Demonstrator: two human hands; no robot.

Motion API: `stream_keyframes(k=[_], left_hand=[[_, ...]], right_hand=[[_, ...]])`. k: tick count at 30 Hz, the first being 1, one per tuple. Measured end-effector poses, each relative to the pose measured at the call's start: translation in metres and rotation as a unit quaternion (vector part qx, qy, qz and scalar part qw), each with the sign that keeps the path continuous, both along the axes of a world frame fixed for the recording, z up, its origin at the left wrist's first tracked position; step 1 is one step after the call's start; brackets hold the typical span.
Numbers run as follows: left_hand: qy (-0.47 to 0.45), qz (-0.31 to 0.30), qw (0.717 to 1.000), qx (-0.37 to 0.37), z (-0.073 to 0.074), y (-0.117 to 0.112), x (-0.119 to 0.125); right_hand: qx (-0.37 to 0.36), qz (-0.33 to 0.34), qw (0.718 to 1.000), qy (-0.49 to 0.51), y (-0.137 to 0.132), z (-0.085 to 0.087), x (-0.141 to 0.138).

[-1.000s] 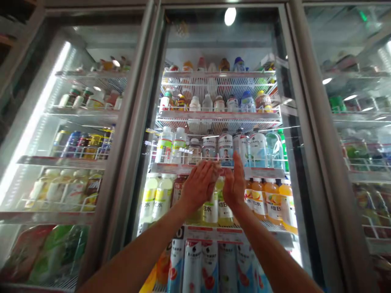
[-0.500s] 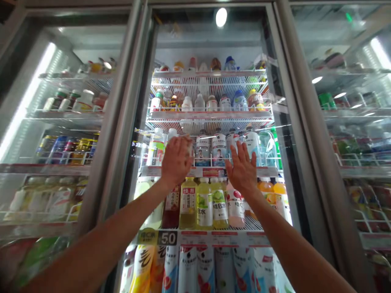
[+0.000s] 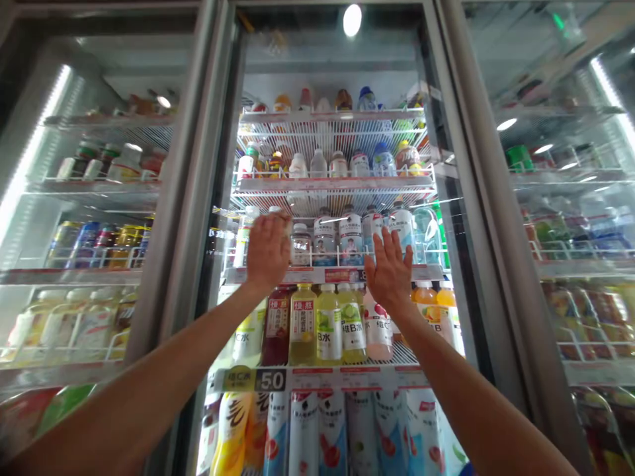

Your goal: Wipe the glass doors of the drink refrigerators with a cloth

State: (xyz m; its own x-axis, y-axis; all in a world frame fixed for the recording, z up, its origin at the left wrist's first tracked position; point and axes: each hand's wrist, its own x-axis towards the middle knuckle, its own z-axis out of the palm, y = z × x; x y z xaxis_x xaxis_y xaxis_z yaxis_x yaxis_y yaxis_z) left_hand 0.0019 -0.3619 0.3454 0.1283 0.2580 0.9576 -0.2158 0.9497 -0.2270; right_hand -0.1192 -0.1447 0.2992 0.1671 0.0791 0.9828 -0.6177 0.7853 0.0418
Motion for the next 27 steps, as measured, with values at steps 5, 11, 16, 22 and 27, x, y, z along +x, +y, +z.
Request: stream_keyframes(k=[5,11,16,22,27], left_hand=[[-0.121,0.014,0.979,-0.162,-0.012,0.029,-0.013],[-0.001,-0.036,0.999,0.033,0.032,0.032,-0.018],[-0.198,-0.02,0.943,-0.266,0.011,0.105,-0.052],[-0.101,-0.058,0.991,-0.069,0.06,0.137,-0.072],[-0.206,-0.045,0.94,-0.269,0.002,0.186,-0.094]], right_hand=[[0.011,0.011,1.0,0.008,0.032,0.0,-0.012],[-0.017,-0.007,0.999,-0.031,0.08,-0.012,-0.032],[0.029,-0.004,1.0,-0.011,0.089,-0.015,-0.032],[-0.07,0.003,0.997,-0.02,0.13,-0.014,-0.047],[-0.073,0.001,0.997,-0.02,0.143,-0.028,-0.053]])
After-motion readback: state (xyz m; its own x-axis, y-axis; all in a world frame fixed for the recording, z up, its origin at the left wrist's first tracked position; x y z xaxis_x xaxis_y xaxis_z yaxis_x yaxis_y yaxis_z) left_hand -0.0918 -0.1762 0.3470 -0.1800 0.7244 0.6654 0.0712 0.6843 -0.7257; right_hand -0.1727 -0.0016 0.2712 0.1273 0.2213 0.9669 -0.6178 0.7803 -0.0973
